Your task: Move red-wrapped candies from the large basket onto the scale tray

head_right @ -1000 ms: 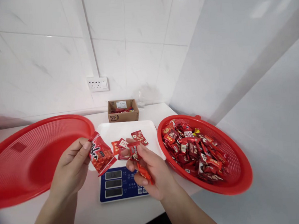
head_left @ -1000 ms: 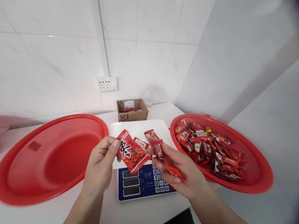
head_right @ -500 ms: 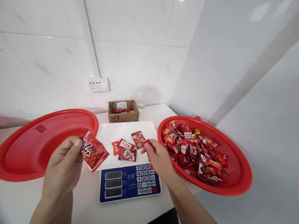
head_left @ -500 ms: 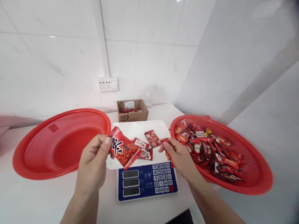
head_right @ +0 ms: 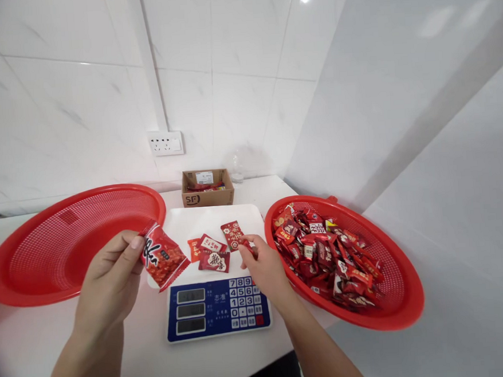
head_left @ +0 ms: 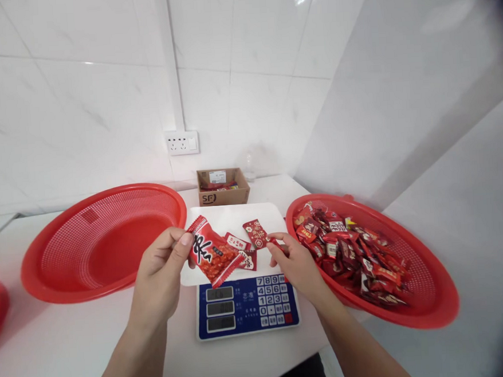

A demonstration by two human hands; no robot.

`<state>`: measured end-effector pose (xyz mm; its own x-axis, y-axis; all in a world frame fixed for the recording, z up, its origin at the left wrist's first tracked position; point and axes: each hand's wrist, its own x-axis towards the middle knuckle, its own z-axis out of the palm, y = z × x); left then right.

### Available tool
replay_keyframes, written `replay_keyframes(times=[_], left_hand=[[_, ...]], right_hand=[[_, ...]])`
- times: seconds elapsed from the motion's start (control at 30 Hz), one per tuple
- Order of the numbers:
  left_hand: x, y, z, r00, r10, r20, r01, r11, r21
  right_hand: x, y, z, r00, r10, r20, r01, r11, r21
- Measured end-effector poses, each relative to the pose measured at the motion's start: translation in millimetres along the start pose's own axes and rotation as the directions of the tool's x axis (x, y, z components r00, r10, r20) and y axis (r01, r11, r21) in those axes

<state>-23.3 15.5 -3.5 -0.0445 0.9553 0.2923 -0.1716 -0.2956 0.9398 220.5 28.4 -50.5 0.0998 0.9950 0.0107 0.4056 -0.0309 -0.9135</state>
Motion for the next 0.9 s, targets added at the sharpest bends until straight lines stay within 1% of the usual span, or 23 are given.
replay_keyframes(times=[0.1,0.17,0.23,0.3,0.37,0.43,0.5,0.6,0.7,0.77,0.8,0.83,0.9], left_hand=[[1,-1,0,1.0,-0.007,0.016,0.007,1.0,0.015],[2,-1,0,1.0,-0.012,0.023,0.011,1.0,0.024],[2,-1,0,1.0,-0.01,0.02,0.01,1.0,0.021],[2,-1,0,1.0,-0.002,0.01,0.002,1.0,0.009],[2,0,0,1.0,0.007,-0.002,-0.007,1.0,-0.003],[2,0,1,1.0,0.008,-0.016,-0.008,1.0,-0.007],[2,0,1,1.0,0.005,-0.021,-0.005,1.0,-0.011],[2,0,2,1.0,0.004,-0.022,-0.004,1.0,-0.022],[2,1,2,1.0,0.012,-0.022,-0.013,1.0,-0.022],[2,1,1,1.0,0.013,-0.012,-0.013,1.0,-0.013],[2,0,1,1.0,0.01,-0.004,-0.01,1.0,-0.007],[2,0,0,1.0,0.007,0.004,-0.007,1.0,0.002],[1,-1,-1,1.0,0.006,0.022,-0.006,1.0,0.019]], right_hand=[[3,1,-4,1.0,0.001,0.01,0.0,1.0,-0.022],[5,0,-6,1.0,0.006,-0.009,-0.006,1.0,0.007],[6,-1,-7,0.999,0.024,-0.043,-0.02,0.995,0.093],[5,-4,-7,0.997,0.067,-0.04,-0.056,0.97,0.235],[4,-8,-7,0.991,0.13,0.014,-0.125,0.908,0.4],[4,-11,-6,0.98,0.183,0.078,-0.195,0.813,0.548],[4,-12,-6,0.972,0.207,0.113,-0.229,0.711,0.665],[4,-13,-6,0.97,0.208,0.129,-0.23,0.596,0.77],[1,-16,-6,0.975,0.184,0.126,-0.207,0.532,0.821],[-2,-19,-6,0.982,0.162,0.095,-0.167,0.518,0.839],[-4,-21,-5,0.986,0.15,0.068,-0.138,0.527,0.839],[-6,-22,-4,0.99,0.139,0.034,-0.105,0.547,0.831],[-9,-23,-2,0.993,0.11,-0.042,-0.035,0.615,0.787]])
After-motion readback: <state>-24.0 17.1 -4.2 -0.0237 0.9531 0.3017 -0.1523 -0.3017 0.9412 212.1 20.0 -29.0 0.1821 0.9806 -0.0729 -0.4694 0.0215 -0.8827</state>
